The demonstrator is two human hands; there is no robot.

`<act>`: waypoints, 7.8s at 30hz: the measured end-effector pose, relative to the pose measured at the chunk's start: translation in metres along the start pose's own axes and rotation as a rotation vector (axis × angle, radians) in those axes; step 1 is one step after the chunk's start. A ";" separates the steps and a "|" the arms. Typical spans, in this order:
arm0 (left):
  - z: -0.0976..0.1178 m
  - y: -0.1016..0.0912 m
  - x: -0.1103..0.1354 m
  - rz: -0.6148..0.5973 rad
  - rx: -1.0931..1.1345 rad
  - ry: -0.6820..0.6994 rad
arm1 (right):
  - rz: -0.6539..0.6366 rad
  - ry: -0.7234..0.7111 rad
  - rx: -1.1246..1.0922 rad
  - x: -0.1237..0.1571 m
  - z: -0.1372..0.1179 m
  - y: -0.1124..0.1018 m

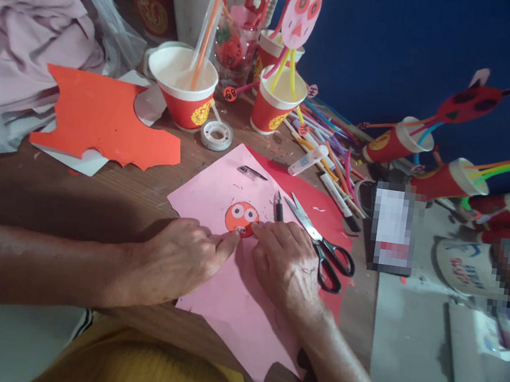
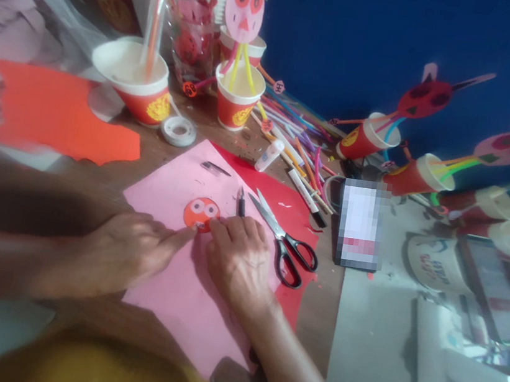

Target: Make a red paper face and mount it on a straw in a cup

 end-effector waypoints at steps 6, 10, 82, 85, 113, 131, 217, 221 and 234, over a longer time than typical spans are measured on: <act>-0.002 -0.002 -0.002 -0.004 0.023 -0.010 | -0.003 0.003 0.005 0.000 0.000 0.001; -0.003 0.000 -0.003 0.018 0.035 -0.002 | 0.039 0.022 -0.064 0.002 0.004 -0.001; -0.004 -0.003 -0.003 0.051 0.034 -0.014 | 0.034 -0.047 0.035 -0.002 -0.006 -0.004; -0.004 -0.004 -0.003 0.060 0.046 -0.017 | 0.040 -0.057 0.038 -0.004 -0.007 -0.005; -0.004 -0.003 -0.002 0.099 0.040 -0.011 | 0.005 -0.071 0.100 -0.009 -0.010 0.000; -0.005 -0.003 -0.005 0.073 0.049 -0.020 | 0.148 -0.023 -0.042 -0.004 -0.002 -0.014; -0.008 0.004 -0.005 -0.086 0.084 -0.096 | 0.109 0.010 -0.118 -0.002 -0.007 -0.005; -0.007 0.002 -0.005 -0.054 0.080 -0.083 | 0.069 -0.021 -0.065 -0.002 -0.012 -0.004; -0.007 0.007 -0.008 -0.145 0.088 -0.092 | -0.016 -0.080 0.064 -0.005 -0.023 0.009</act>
Point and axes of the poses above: each hand's wrist, its own x-axis away from the middle knuckle, its own y-axis out of the palm, z = x × y, the point moved 9 cm from there along -x, towards the middle knuckle, and after that the axes turned 7 degrees about -y, right-handed, at the moved point
